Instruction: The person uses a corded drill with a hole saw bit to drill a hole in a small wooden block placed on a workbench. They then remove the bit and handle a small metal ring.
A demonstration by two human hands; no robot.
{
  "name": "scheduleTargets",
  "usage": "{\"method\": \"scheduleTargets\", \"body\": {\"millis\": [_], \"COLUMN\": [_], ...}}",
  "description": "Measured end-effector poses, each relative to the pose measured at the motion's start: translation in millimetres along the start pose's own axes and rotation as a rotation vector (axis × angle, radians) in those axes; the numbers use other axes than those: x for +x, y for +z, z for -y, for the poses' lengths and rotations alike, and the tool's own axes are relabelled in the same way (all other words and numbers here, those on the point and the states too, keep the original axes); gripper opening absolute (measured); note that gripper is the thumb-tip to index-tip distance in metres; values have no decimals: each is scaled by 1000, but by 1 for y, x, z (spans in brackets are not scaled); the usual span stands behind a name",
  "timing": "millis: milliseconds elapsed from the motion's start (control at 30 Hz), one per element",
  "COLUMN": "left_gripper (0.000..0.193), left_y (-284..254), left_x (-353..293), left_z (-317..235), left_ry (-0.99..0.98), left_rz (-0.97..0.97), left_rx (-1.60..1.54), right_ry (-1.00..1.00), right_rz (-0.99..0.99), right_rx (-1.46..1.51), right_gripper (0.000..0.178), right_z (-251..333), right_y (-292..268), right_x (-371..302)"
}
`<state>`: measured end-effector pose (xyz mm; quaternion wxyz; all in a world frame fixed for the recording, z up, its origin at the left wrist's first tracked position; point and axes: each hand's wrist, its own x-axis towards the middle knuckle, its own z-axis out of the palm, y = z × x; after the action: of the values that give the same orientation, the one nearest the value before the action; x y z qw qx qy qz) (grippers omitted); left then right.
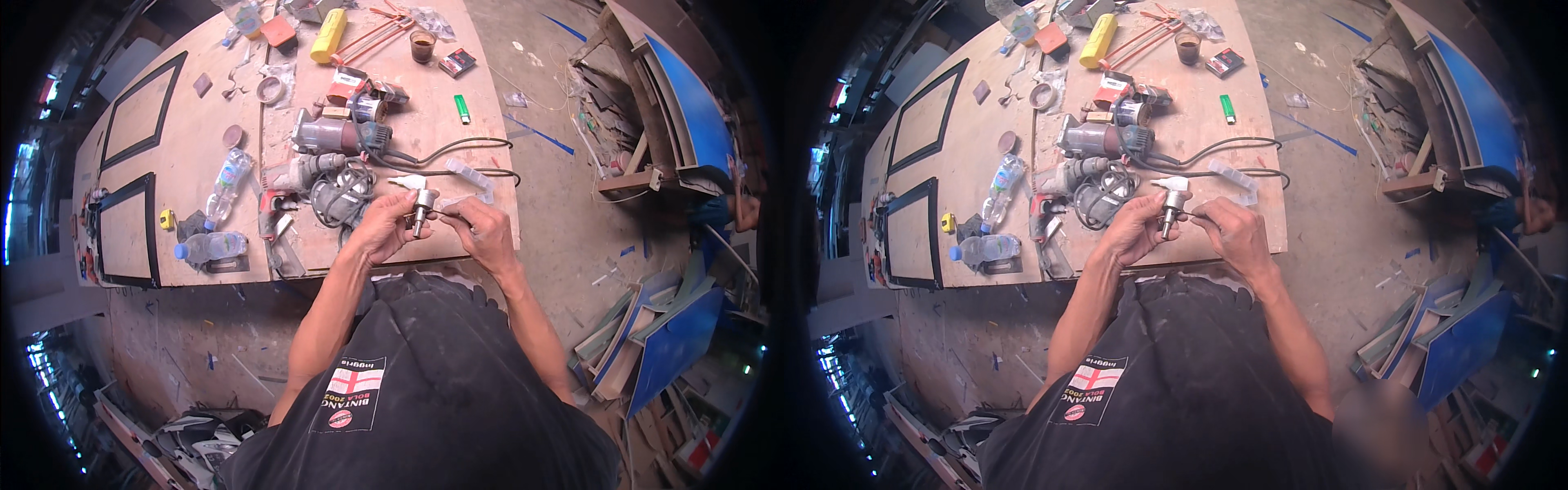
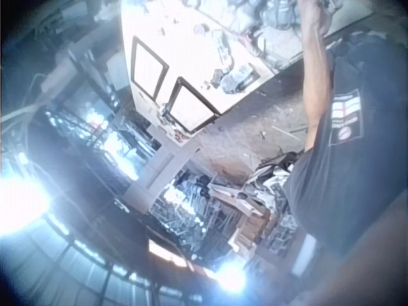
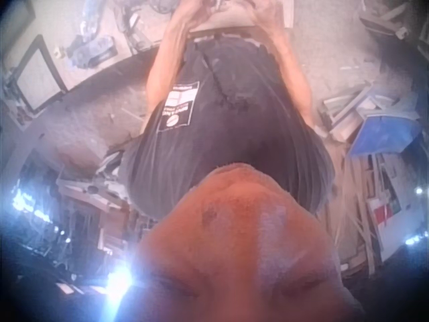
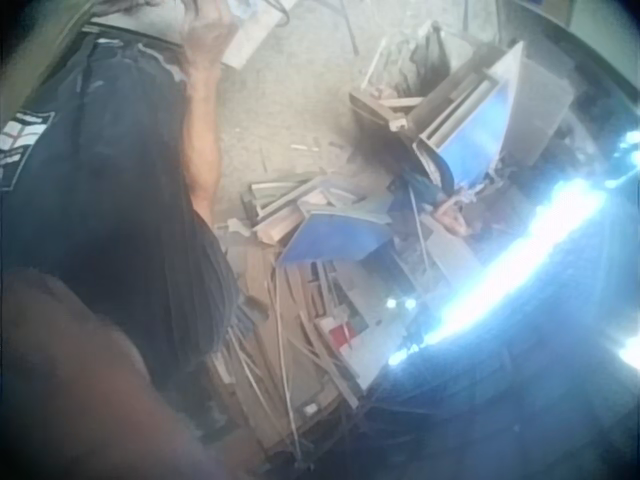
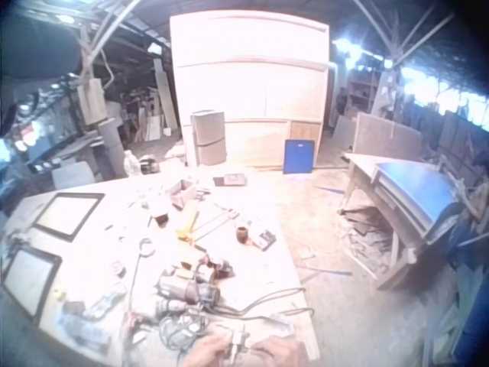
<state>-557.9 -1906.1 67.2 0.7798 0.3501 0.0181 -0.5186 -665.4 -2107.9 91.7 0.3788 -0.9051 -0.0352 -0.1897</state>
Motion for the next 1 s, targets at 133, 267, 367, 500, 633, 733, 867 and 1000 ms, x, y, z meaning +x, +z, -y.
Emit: {"method": "scheduleTargets", "body": {"millis": [133,267,367,500,633,733,867,1000], "left_gripper": [42,42,40,37,34,34,34,36], "left_y": [2,3,5,11,12,14,11,21], "left_x": [1,1,1,-3,-2,-1,0,2], "left_z": [0,-2,-3,-4,2,5,6,14], "left_ry": [-20,-50,-57,-29,14,55,84,152], "left_rz": [-3,16,6,-25,-34,-64,-156,-247], "left_rx": [2,46,57,108,152,216,322,320], "right_ry": [-81,-30,41,154,309,290,147,281], "right_rz": [-36,-63,-77,-95,-118,-75,-14,-7], "right_rx": [-159,-147,24,153,385,407,316,464], "right_gripper": [20,20,21,26,32,31,25,26], "right_z": [4,10,6,13,25,40,34,27], "right_y": [-5,-5,-1,-1,1,-1,1,11], "right_x": [7,15,17,19,19,17,1,-13]}}
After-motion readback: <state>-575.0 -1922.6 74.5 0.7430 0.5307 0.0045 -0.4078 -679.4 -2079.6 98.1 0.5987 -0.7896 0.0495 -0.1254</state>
